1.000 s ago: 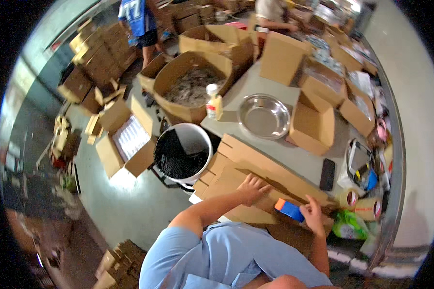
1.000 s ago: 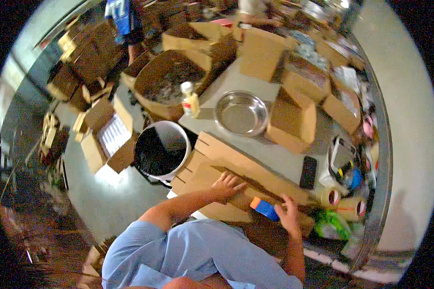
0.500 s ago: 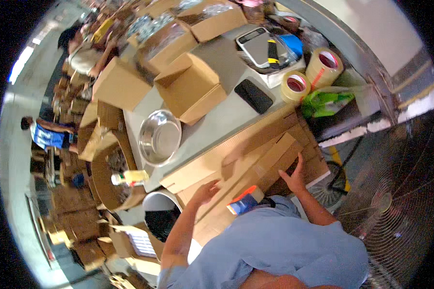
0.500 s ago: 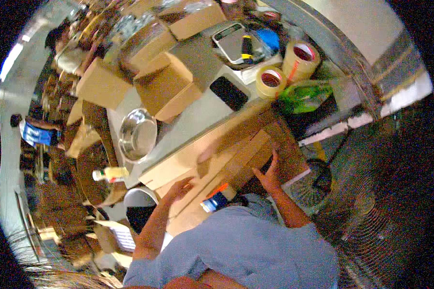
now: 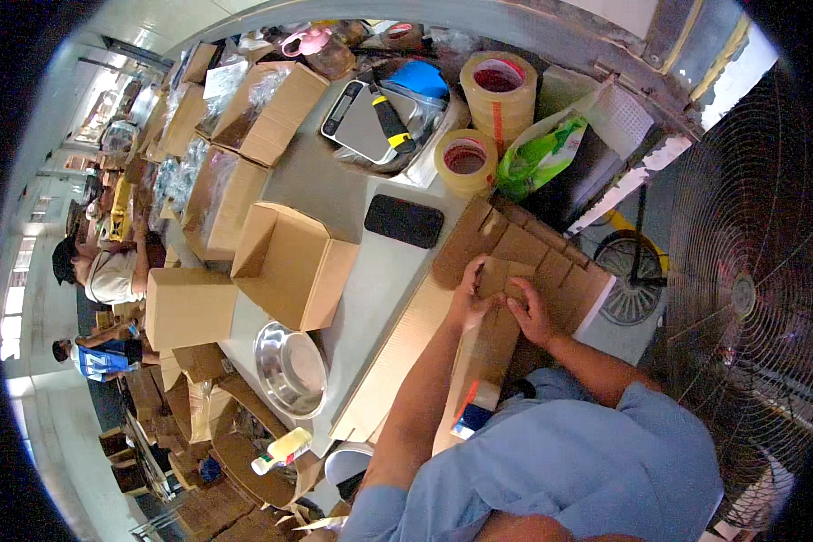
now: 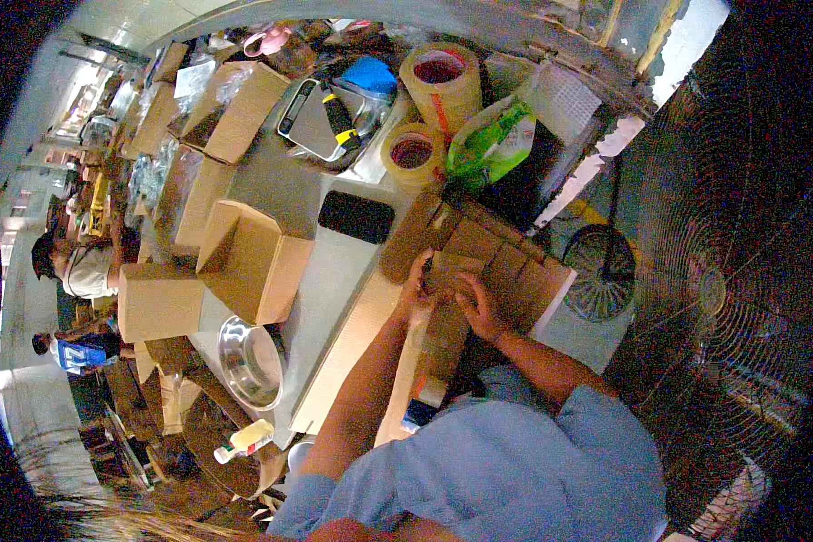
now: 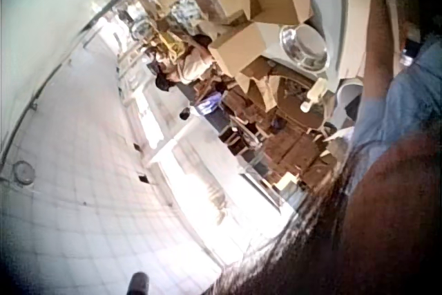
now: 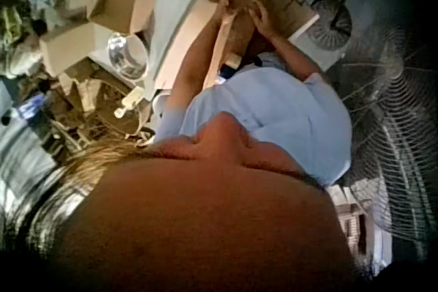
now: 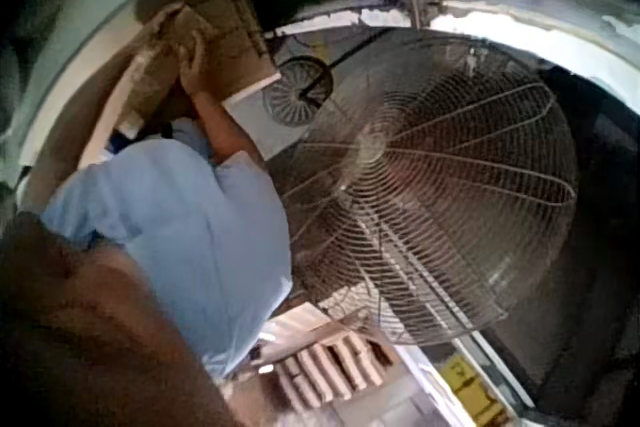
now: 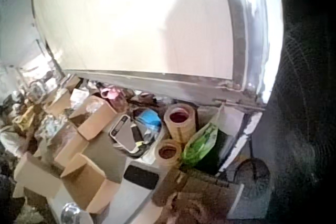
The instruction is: The person places metal rails and small bagged hardware into long cardboard boxes, closes the box ends, and applies adhesive tape to secure them.
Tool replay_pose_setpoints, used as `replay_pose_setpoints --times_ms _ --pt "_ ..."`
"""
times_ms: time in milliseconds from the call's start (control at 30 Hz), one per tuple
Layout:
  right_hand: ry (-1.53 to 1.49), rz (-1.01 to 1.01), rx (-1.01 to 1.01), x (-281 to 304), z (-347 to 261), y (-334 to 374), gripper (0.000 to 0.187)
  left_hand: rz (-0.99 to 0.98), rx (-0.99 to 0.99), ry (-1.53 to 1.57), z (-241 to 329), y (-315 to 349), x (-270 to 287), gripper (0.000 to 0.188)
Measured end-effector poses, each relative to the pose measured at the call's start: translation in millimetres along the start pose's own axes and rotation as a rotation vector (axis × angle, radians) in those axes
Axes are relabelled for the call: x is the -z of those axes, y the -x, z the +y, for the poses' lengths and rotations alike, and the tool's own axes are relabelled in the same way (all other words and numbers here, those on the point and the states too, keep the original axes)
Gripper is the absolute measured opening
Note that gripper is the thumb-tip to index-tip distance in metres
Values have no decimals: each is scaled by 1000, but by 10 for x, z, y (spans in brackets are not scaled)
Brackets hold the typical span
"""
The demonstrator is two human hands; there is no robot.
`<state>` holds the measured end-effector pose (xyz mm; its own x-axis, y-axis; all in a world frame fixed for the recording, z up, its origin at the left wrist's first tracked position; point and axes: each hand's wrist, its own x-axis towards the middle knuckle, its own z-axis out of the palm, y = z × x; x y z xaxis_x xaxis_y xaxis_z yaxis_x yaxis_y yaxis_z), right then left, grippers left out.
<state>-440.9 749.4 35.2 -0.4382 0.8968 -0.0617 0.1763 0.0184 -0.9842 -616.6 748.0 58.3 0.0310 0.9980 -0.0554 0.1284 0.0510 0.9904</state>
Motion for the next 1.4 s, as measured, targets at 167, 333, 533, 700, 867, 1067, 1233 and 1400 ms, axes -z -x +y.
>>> replay_pose_setpoints --times_ms 167,333,533,700,867,1067,1233,1400 --pt "-45 54 19 -45 80 38 47 -81 414 201 -83 -4 78 56" --pt "520 68 -56 50 314 62 58 52 -120 -619 -227 44 97 48" --pt "18 -171 -459 188 -59 -246 47 -90 201 -437 -289 -20 164 60" --pt "-221 129 -428 242 -29 -175 58 58 169 -18 -6 -11 -22 64" --pt "238 -127 170 260 -418 -131 42 -14 68 -448 -215 62 38 37" --pt "176 -1429 479 -455 -1153 494 39 -98 382 -63 45 276 -232 15" --pt "356 -1469 408 -524 -909 217 36 -61 231 -207 -73 337 -210 17" --pt "153 -1172 58 515 -1153 -1012 43 30 195 212 -703 451 -275 22"
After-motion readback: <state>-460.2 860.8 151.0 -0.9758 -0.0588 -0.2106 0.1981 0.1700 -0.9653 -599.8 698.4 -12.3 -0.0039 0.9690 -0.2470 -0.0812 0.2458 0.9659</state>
